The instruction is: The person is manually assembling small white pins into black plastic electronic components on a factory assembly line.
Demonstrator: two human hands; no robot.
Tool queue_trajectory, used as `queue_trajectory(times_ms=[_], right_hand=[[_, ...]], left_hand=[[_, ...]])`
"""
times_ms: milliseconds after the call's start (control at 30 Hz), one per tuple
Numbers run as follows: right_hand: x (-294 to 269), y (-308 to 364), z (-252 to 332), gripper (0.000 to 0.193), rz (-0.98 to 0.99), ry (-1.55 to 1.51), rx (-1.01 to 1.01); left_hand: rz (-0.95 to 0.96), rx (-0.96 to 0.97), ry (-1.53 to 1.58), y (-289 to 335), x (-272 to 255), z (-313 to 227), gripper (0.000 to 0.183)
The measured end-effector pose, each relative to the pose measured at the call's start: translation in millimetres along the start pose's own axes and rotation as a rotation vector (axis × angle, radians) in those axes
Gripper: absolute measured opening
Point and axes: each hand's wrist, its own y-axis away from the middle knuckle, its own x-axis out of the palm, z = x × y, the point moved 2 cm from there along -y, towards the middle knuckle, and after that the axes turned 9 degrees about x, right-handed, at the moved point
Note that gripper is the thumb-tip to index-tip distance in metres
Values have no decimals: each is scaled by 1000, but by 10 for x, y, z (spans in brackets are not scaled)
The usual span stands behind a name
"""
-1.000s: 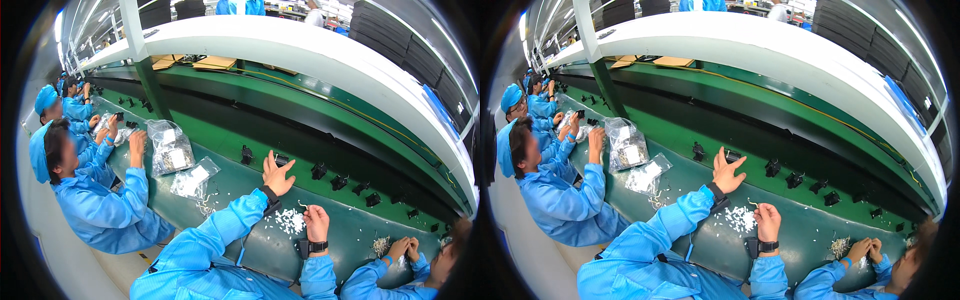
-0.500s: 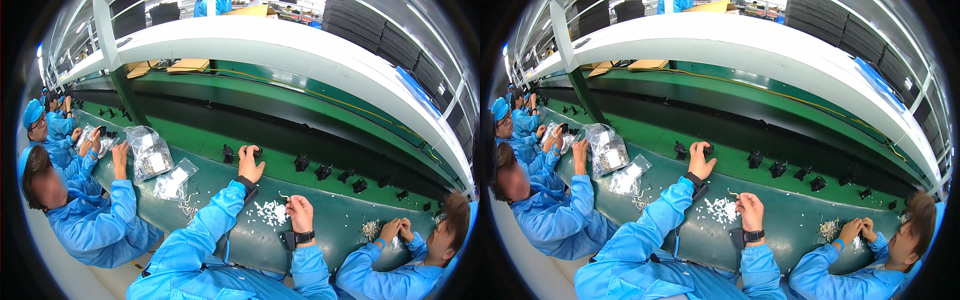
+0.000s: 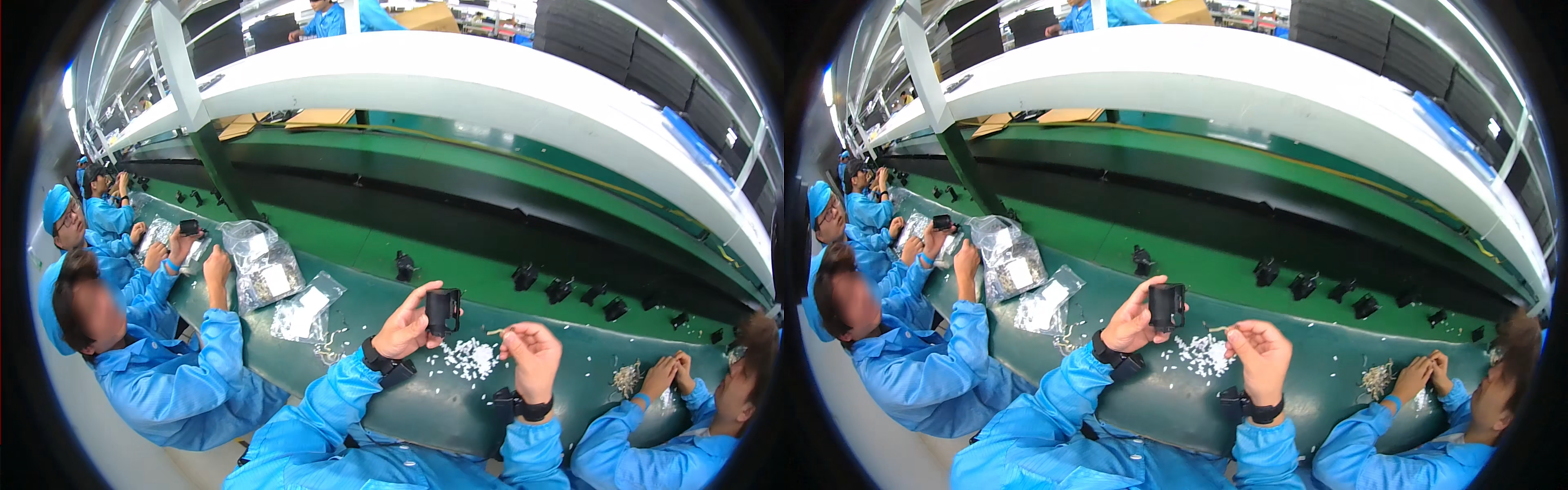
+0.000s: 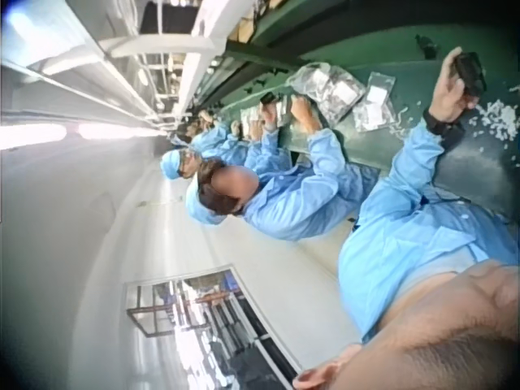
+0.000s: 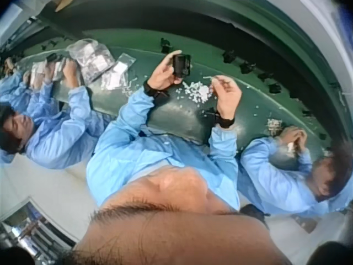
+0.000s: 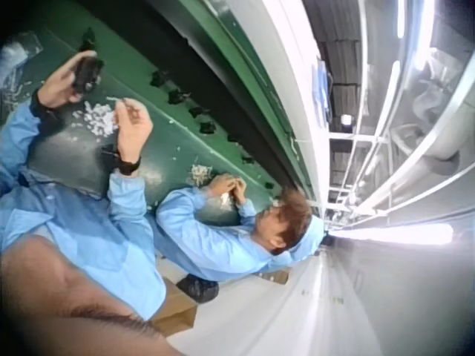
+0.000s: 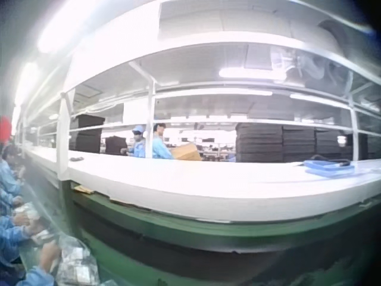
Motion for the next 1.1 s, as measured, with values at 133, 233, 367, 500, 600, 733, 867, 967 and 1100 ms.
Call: queue_trajectory(times_ms=[133, 233, 367, 500, 600, 733, 867, 967, 1100], right_hand=[[360, -39, 375, 12, 139, 104, 22], [491, -96, 333, 12, 184, 388, 76], [616, -142, 272, 12, 191, 520, 47], [652, -128, 228, 12, 165, 549, 64], [657, -100, 241, 13, 131, 593, 45], [649, -59, 286, 13, 75, 669, -8], [650, -52, 270, 12, 81, 692, -30], [692, -57, 280, 12, 108, 711, -28], [646, -91, 239, 13, 129, 690, -17]], left_hand=[[-51, 60, 31, 80, 41, -9, 79], [-40, 73, -93, 111, 5, -12, 86], [-4, 98, -274, 144, 73, -94, 88], [5, 115, -384, 154, 62, -104, 88], [7, 101, -425, 175, 69, -124, 87], [46, 102, -452, 181, 61, -116, 84], [68, 120, -442, 168, 73, -66, 80], [54, 141, -462, 136, 85, -73, 78], [52, 146, -504, 161, 70, -95, 78]])
